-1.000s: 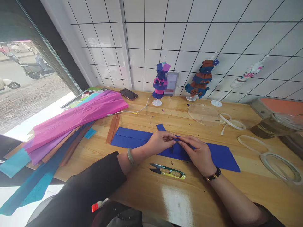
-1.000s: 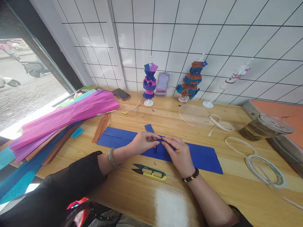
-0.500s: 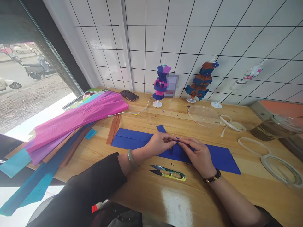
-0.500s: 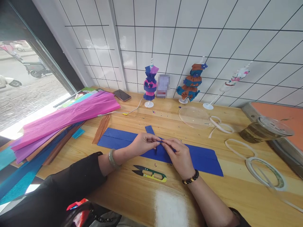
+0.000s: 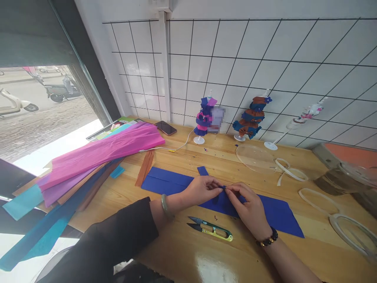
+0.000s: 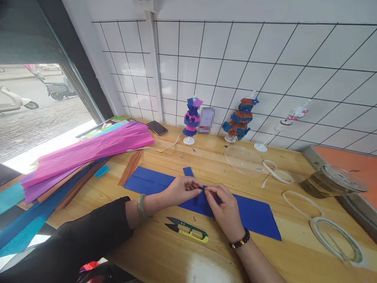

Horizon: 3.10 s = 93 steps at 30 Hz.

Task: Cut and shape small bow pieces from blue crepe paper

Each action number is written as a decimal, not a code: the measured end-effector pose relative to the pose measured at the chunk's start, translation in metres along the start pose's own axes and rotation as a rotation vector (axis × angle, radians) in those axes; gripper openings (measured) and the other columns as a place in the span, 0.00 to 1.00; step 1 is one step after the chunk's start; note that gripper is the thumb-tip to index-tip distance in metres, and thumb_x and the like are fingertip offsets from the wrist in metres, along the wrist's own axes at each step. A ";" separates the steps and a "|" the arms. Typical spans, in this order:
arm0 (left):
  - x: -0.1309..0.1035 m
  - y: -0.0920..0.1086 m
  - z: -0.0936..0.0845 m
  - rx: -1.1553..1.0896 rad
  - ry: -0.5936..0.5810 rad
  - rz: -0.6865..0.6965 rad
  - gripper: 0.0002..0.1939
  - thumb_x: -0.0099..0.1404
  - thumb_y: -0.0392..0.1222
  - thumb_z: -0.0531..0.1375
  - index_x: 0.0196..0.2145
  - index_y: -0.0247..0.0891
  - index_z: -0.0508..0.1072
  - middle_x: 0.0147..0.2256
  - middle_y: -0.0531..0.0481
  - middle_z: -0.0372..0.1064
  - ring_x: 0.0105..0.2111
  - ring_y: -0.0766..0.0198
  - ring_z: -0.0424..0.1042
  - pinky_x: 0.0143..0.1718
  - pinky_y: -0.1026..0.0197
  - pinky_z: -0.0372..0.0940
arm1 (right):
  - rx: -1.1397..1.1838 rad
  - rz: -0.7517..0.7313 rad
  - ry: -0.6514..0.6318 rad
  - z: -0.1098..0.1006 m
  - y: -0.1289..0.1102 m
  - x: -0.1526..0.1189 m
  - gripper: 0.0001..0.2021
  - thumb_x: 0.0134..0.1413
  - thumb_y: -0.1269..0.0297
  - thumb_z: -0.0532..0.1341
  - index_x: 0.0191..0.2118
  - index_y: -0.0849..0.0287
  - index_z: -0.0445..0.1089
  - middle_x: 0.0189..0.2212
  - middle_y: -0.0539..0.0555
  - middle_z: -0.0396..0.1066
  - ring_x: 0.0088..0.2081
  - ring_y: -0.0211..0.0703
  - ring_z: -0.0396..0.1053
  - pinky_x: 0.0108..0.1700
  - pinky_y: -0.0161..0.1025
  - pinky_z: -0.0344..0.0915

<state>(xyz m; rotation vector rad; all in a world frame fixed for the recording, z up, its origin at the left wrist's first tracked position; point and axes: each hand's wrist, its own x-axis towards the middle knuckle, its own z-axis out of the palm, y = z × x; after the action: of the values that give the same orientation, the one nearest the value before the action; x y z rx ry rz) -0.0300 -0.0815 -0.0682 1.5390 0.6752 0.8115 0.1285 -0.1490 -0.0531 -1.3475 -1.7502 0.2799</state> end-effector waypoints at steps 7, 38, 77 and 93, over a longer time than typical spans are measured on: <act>-0.002 0.008 0.001 -0.003 -0.013 -0.044 0.09 0.55 0.40 0.59 0.33 0.32 0.74 0.28 0.48 0.71 0.27 0.68 0.69 0.32 0.66 0.64 | -0.006 -0.011 0.031 0.002 0.002 0.000 0.03 0.53 0.64 0.59 0.33 0.56 0.70 0.31 0.54 0.68 0.33 0.42 0.67 0.34 0.39 0.64; -0.002 0.007 0.000 0.035 0.047 -0.003 0.18 0.54 0.47 0.62 0.40 0.32 0.71 0.37 0.46 0.67 0.27 0.71 0.64 0.30 0.66 0.61 | 0.481 0.482 0.109 0.005 -0.002 0.003 0.11 0.43 0.56 0.65 0.30 0.57 0.72 0.26 0.50 0.70 0.28 0.38 0.66 0.32 0.38 0.65; -0.002 0.004 0.004 0.063 -0.088 0.011 0.17 0.60 0.50 0.55 0.26 0.31 0.69 0.20 0.56 0.52 0.22 0.73 0.50 0.23 0.67 0.47 | 0.504 0.523 0.082 0.006 0.000 0.003 0.14 0.43 0.55 0.65 0.36 0.57 0.72 0.29 0.51 0.72 0.30 0.39 0.67 0.35 0.38 0.65; -0.005 0.011 0.007 -0.024 -0.103 -0.140 0.18 0.53 0.52 0.60 0.27 0.30 0.72 0.19 0.55 0.59 0.22 0.72 0.57 0.23 0.68 0.52 | 0.508 0.527 0.097 0.006 -0.001 0.002 0.10 0.42 0.57 0.66 0.32 0.56 0.74 0.32 0.52 0.75 0.35 0.42 0.69 0.41 0.40 0.66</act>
<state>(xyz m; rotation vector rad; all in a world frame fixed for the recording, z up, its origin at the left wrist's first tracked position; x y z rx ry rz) -0.0278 -0.0909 -0.0579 1.4837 0.6868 0.6284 0.1227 -0.1460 -0.0552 -1.3810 -1.1091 0.8714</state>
